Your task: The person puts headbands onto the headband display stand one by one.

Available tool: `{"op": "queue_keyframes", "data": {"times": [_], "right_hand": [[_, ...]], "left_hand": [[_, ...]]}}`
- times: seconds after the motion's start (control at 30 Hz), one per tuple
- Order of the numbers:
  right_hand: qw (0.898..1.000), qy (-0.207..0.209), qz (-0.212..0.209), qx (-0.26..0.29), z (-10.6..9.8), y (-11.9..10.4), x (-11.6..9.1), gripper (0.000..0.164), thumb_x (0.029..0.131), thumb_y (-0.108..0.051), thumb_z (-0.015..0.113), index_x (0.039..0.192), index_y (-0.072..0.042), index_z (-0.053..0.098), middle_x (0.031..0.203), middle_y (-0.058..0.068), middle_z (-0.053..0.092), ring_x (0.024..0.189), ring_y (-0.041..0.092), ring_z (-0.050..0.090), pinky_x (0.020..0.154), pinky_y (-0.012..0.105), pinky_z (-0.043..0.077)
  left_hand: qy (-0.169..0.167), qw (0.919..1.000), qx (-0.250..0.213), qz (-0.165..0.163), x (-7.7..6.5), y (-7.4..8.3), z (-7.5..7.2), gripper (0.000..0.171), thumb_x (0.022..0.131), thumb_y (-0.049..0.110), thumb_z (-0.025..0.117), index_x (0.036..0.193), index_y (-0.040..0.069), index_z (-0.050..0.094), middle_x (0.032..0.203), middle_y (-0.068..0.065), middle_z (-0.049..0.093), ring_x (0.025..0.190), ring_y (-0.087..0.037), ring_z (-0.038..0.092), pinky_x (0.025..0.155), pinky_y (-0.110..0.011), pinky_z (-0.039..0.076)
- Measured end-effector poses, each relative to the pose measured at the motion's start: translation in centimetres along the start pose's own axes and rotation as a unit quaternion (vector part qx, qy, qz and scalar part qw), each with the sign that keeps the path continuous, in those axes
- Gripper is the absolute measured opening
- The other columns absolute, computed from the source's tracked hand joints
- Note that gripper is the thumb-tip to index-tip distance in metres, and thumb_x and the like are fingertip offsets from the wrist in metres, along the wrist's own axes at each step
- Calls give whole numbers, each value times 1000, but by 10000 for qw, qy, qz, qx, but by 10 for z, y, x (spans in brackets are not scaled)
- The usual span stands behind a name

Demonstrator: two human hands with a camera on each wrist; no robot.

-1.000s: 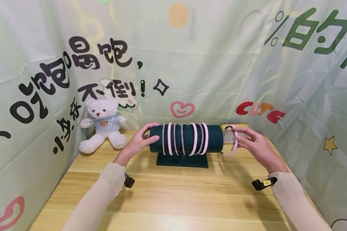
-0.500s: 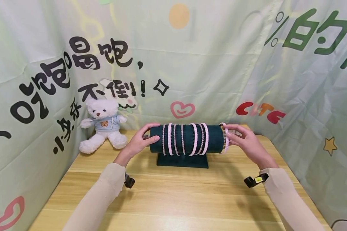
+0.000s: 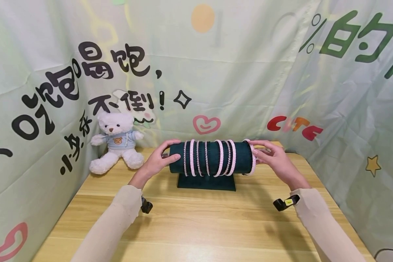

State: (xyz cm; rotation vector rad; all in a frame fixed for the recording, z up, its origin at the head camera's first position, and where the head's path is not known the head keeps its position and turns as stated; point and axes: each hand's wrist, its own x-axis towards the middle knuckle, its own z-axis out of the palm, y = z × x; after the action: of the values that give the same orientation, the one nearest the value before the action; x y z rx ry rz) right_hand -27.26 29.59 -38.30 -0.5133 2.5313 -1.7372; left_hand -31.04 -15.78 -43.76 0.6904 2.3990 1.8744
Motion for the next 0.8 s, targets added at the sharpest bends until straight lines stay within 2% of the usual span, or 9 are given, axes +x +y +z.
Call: {"op": "queue_keyframes", "data": {"times": [0.13, 0.23, 0.43, 0.53, 0.67, 0.8], "right_hand": [[9996, 39, -83, -285, 2, 1, 1, 49, 112, -35, 63, 157, -16, 58, 153, 11, 59, 108, 15, 75, 94, 26, 62], [9982, 9, -250, -542, 1, 4, 0, 48, 113, -35, 61, 158, -18, 58, 163, 7, 49, 117, 11, 71, 96, 21, 60], [9934, -516, -796, -641, -6, 13, -2, 51, 116, -21, 54, 166, -16, 48, 177, 8, 36, 143, 5, 53, 107, 14, 50], [9923, -663, -744, -738, -10, 15, -3, 55, 115, -20, 56, 168, -21, 44, 178, 4, 33, 149, 8, 47, 109, 14, 48], [9925, -608, -518, -929, -11, 16, -3, 58, 112, -23, 62, 168, -29, 44, 178, -5, 33, 152, 20, 44, 106, 15, 48], [9928, -529, -468, -964, -10, 17, -1, 57, 111, -23, 64, 166, -31, 47, 177, -8, 35, 154, 28, 44, 106, 15, 48]], "left_hand": [[-1, 10000, 3, 32, 0, -1, 0, 53, 105, 27, 75, 155, 25, 55, 166, -3, 47, 143, -36, 52, 123, -61, 43], [-7, 10000, 8, 51, 0, -1, 0, 54, 105, 27, 75, 155, 25, 55, 166, -4, 46, 143, -38, 52, 123, -62, 43], [-28, 10000, 27, 46, 0, 0, 1, 54, 105, 28, 75, 155, 27, 55, 166, -3, 46, 141, -35, 54, 122, -62, 45], [-35, 10000, 23, 25, 0, 0, 1, 54, 105, 29, 75, 155, 27, 55, 166, -3, 46, 141, -34, 55, 121, -61, 46], [-26, 10000, 41, -11, 0, 0, 0, 54, 105, 29, 75, 155, 28, 54, 166, -3, 46, 140, -34, 55, 120, -60, 46], [-33, 10000, 20, -25, 0, 0, 0, 54, 105, 28, 75, 156, 27, 54, 166, -4, 46, 139, -35, 56, 118, -58, 49]]}}
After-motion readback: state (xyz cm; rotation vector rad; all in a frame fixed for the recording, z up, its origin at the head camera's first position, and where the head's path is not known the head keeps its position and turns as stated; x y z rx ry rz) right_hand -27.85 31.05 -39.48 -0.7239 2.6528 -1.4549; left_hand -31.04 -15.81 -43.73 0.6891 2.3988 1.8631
